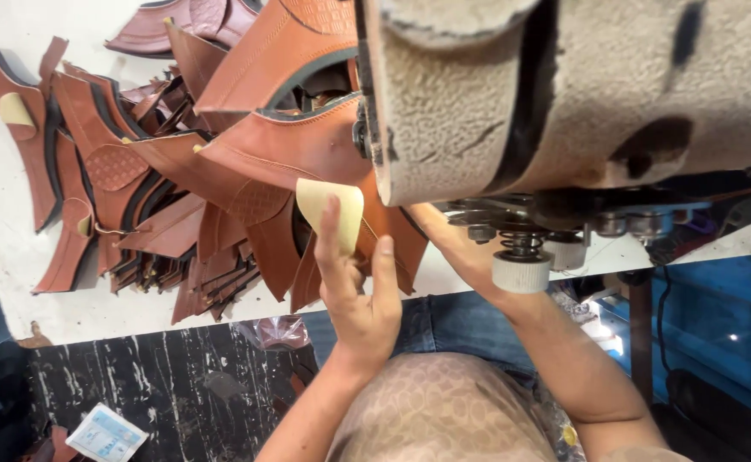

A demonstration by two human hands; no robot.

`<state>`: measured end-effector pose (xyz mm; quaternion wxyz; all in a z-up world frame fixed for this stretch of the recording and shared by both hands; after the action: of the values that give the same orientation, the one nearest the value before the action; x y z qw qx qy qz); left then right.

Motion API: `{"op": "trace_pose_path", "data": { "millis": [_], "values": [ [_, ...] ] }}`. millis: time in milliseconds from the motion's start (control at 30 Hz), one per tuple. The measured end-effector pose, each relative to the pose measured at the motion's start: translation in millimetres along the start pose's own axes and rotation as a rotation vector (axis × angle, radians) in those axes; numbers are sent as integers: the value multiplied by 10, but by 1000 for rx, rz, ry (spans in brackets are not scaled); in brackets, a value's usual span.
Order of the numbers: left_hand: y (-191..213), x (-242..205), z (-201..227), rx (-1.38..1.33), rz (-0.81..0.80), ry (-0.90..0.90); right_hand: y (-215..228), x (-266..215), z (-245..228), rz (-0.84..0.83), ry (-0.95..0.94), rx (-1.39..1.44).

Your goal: Stitching together multiple leather components using a heavy-duty sewing machine to construct shoe uppers.

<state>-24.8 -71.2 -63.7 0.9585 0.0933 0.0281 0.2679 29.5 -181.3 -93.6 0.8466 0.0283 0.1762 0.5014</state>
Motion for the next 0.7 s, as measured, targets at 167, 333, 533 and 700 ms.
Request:
{"op": "trace_pose_path", "data": {
  "millis": [167, 333, 533, 700],
  "values": [
    [-128, -132, -149, -205, -134, 168, -169, 16, 129, 41, -182, 800],
    [-102, -91, -216, -213, -110, 288, -272, -77, 140, 407, -390, 1719],
    [-51, 225, -46, -78, -107, 248, -1031, -465, -1884, 82, -438, 2063],
    [-3, 459, 57, -10, -153, 197, -890, -640, -1844, 88, -362, 1593]
  ]
}}
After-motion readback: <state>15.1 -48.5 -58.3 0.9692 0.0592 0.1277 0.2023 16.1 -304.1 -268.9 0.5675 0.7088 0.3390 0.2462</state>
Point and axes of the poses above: each hand's wrist, its own x-axis towards the middle knuckle, its own y-axis out of the back of the hand, z = x × y, the point moved 9 cm from there along x, towards the middle knuckle, and after that the axes turned 13 degrees about y, right-handed, at the moved point
